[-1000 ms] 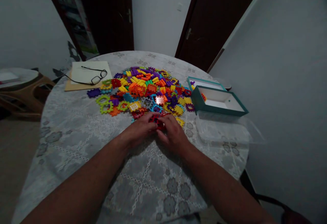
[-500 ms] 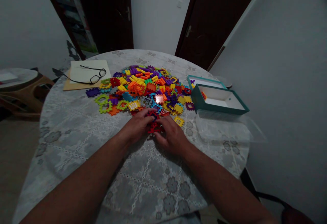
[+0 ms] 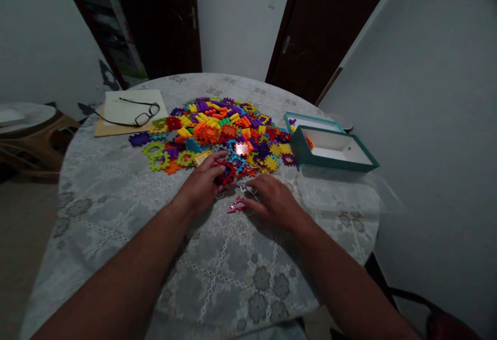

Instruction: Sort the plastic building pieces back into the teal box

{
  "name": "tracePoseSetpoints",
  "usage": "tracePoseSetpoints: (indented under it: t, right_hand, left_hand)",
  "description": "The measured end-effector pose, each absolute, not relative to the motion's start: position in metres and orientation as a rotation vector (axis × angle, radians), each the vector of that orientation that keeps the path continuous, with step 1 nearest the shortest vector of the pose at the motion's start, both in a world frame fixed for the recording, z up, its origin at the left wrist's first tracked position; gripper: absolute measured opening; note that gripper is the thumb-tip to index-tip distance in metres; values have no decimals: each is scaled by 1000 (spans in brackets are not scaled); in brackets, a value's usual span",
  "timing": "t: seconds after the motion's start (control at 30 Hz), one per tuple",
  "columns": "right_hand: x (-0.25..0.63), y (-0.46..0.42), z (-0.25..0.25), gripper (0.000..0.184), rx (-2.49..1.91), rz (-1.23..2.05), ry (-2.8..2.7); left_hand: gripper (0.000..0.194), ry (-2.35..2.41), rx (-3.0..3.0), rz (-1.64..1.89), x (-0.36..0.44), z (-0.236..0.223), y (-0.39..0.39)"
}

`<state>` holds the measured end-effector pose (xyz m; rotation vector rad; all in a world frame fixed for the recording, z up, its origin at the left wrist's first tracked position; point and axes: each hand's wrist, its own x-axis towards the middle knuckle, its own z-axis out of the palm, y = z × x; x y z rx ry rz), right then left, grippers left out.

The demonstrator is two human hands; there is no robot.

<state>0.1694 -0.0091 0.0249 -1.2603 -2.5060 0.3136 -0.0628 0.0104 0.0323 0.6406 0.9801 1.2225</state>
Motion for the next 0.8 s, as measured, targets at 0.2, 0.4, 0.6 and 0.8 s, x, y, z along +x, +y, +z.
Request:
tracePoseSetpoints:
  t: [0.2,0.4,0.6,0.8]
  right_hand:
    - [188,-1,32,23,-1970,90,-2365]
    - [188,0,15,24,-1923,-26,-2314]
    - [194,7,3,21,-1844,70,-2257]
    - [187,4,3,33,-1565,248,-2073]
  left_hand:
    - [24,994,604,1257,-62,32,11]
    - [27,945,520,1230,-64,30,11]
    - [59,875,523,1165,-67,30,9]
    - [59,864,587,1160,-62,31,6]
